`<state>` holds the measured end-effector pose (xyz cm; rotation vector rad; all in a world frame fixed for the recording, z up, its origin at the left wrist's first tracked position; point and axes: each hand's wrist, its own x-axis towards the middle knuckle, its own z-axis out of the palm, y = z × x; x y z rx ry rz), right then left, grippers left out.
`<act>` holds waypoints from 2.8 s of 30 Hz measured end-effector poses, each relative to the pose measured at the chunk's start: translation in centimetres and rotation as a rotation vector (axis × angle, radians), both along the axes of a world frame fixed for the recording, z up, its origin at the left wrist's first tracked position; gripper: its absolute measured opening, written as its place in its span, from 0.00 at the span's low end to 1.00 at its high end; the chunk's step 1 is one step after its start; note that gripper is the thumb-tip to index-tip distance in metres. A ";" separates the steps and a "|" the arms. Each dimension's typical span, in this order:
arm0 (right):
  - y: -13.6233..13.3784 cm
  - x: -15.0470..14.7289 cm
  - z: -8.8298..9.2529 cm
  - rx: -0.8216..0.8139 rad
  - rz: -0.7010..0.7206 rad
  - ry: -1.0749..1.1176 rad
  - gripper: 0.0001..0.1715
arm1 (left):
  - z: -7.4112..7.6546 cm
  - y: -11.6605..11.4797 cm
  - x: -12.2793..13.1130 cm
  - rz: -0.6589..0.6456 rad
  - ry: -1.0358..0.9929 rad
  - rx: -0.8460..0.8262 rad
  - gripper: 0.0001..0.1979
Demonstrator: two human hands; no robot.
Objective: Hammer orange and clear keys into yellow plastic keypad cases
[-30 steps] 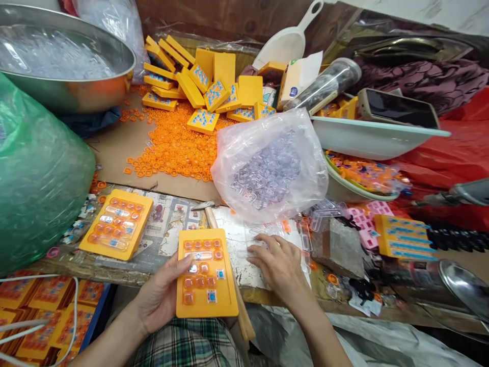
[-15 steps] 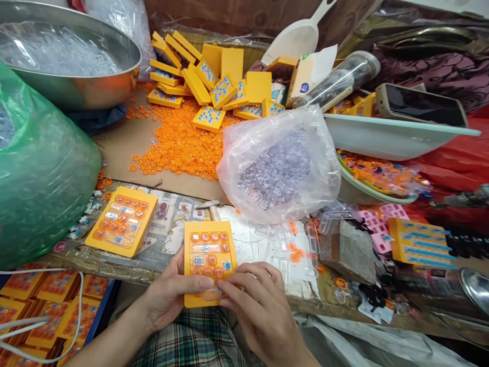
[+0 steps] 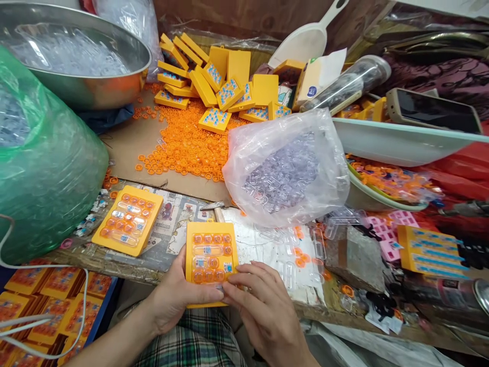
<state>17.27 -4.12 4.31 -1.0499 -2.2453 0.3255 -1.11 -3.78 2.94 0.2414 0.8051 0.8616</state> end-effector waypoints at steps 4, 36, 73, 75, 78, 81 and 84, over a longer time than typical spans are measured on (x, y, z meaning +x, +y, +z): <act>-0.3 -0.6 -1.0 -0.276 -0.166 0.336 0.08 | 0.4 0.1 0.6 0.072 0.077 0.026 0.35; 16.7 2.2 -1.7 -0.304 -0.578 0.119 0.10 | 0.8 1.7 0.5 0.122 -0.024 -0.049 0.42; 0.7 -3.5 -2.5 -0.813 -0.479 1.201 0.23 | 0.5 -0.3 3.6 0.318 0.248 0.105 0.31; 0.8 -4.2 -2.6 -0.757 -0.513 1.168 0.22 | 0.5 -0.1 2.9 0.309 0.266 0.095 0.35; 0.6 -4.9 -3.1 -0.747 -0.522 1.108 0.23 | 0.2 0.7 1.5 0.237 0.269 0.045 0.36; -0.7 -4.4 -3.6 -0.680 -0.568 1.011 0.27 | -0.4 1.4 0.3 0.200 0.335 -0.012 0.31; -2.6 -3.3 -4.0 -0.448 -0.689 0.783 0.23 | -1.1 1.6 -0.2 0.194 0.426 -0.051 0.27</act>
